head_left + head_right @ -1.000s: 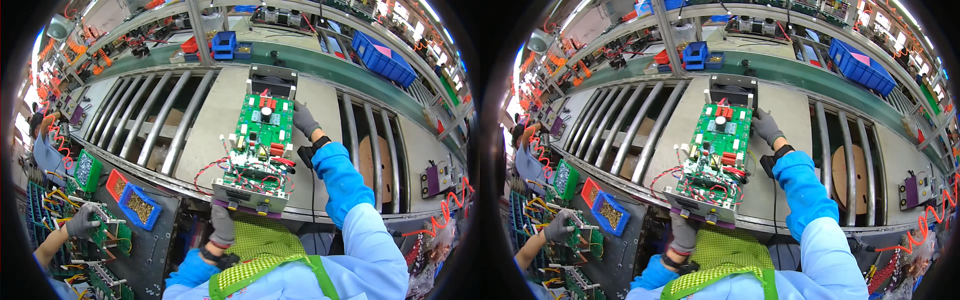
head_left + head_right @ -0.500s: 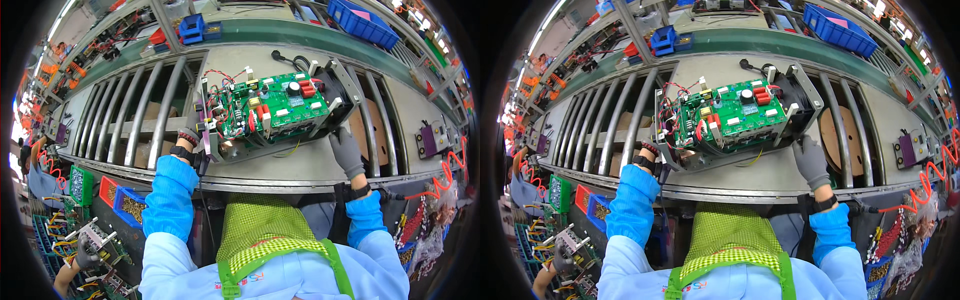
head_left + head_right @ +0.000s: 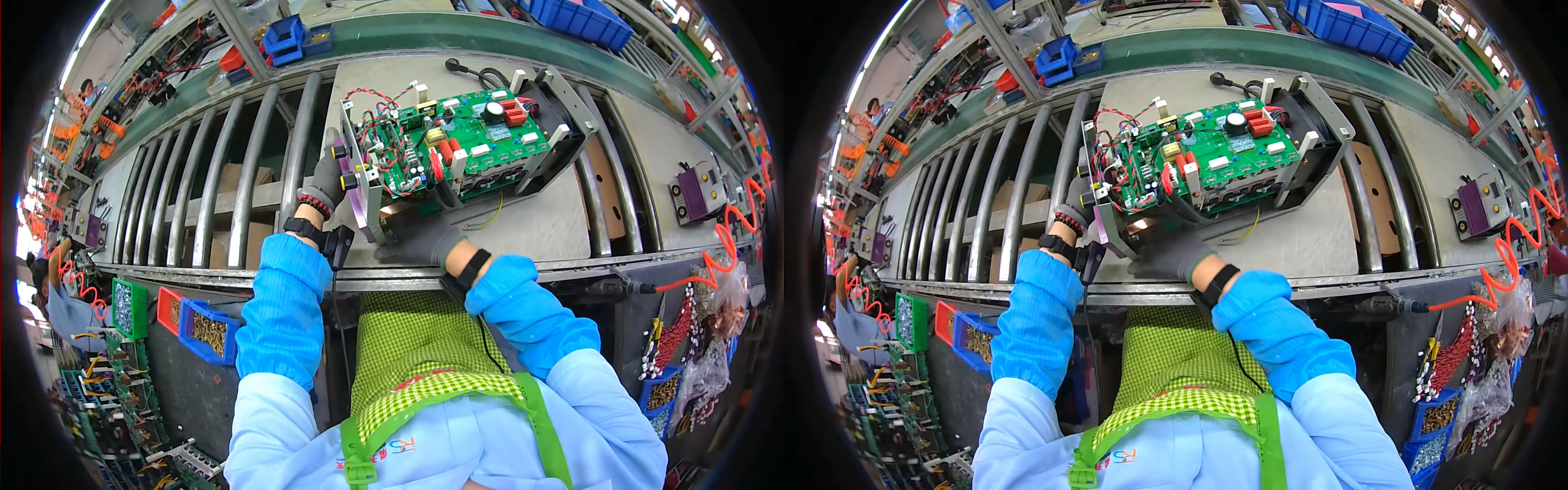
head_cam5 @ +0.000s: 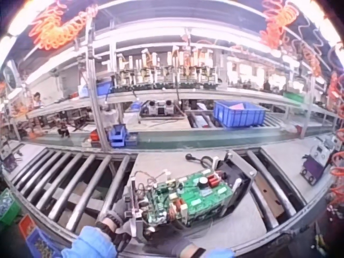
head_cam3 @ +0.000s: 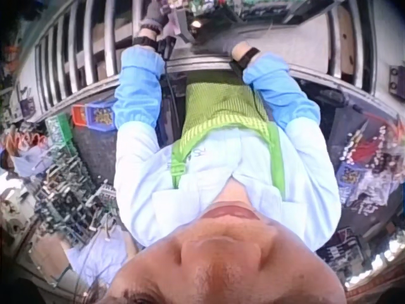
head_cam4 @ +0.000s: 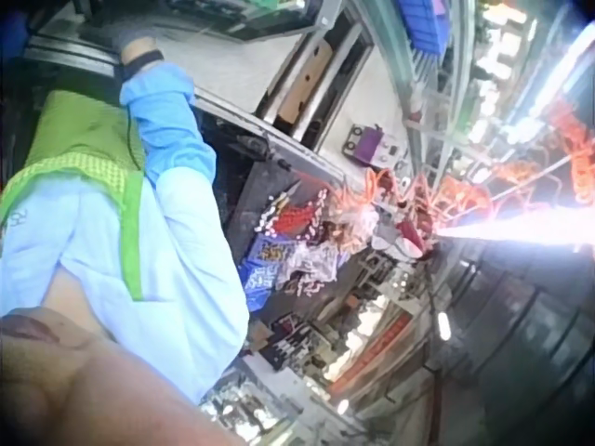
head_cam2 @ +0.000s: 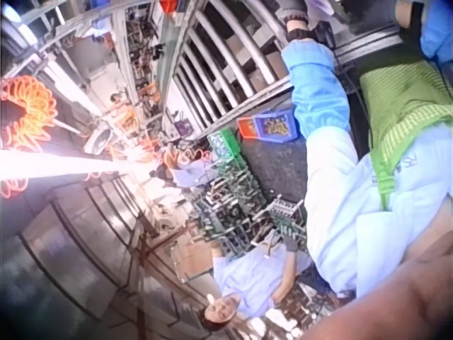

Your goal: Assembling and wiring an electronic power inverter unit on a factory assembly line.

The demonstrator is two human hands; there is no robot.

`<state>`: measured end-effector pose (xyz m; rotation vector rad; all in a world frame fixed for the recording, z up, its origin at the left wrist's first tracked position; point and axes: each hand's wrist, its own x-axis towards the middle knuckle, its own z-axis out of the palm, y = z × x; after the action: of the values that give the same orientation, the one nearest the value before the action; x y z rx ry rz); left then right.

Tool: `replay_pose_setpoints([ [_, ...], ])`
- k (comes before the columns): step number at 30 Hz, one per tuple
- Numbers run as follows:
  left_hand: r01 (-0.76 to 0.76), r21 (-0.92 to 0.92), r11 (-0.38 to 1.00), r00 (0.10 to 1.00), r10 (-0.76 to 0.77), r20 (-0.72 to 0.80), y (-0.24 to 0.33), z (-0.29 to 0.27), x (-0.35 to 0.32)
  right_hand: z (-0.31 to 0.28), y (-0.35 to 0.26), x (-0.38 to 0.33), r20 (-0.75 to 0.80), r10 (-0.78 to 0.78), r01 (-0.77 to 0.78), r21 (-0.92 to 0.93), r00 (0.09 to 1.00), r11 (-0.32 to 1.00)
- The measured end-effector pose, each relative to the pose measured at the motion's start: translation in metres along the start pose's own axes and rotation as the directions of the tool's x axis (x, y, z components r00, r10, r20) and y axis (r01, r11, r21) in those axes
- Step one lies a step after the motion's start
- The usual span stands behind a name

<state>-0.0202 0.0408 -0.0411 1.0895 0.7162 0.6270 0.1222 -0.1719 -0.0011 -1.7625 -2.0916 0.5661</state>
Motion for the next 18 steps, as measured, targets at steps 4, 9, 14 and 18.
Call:
replay_pose_setpoints([
  [4,-0.023,0.152,0.988,0.998,0.032,-0.055,0.007,0.017,-0.009,-0.007,-0.004,0.014,0.057,-0.044,0.045,-0.031,0.997,0.998],
  [9,-0.080,0.372,0.925,0.944,0.190,-0.271,0.008,0.009,-0.037,0.015,-0.001,-0.030,0.032,0.160,-0.159,-0.021,0.987,0.987],
  [14,-0.061,0.820,0.569,0.962,0.252,-0.103,0.002,0.030,-0.162,0.013,0.015,-0.087,-0.382,0.082,-0.239,-0.385,0.921,0.892],
  [18,-0.174,0.722,0.670,0.984,0.139,0.109,-0.047,0.104,-0.196,0.010,0.010,-0.095,-0.380,0.005,-0.179,-0.425,0.925,0.887],
])
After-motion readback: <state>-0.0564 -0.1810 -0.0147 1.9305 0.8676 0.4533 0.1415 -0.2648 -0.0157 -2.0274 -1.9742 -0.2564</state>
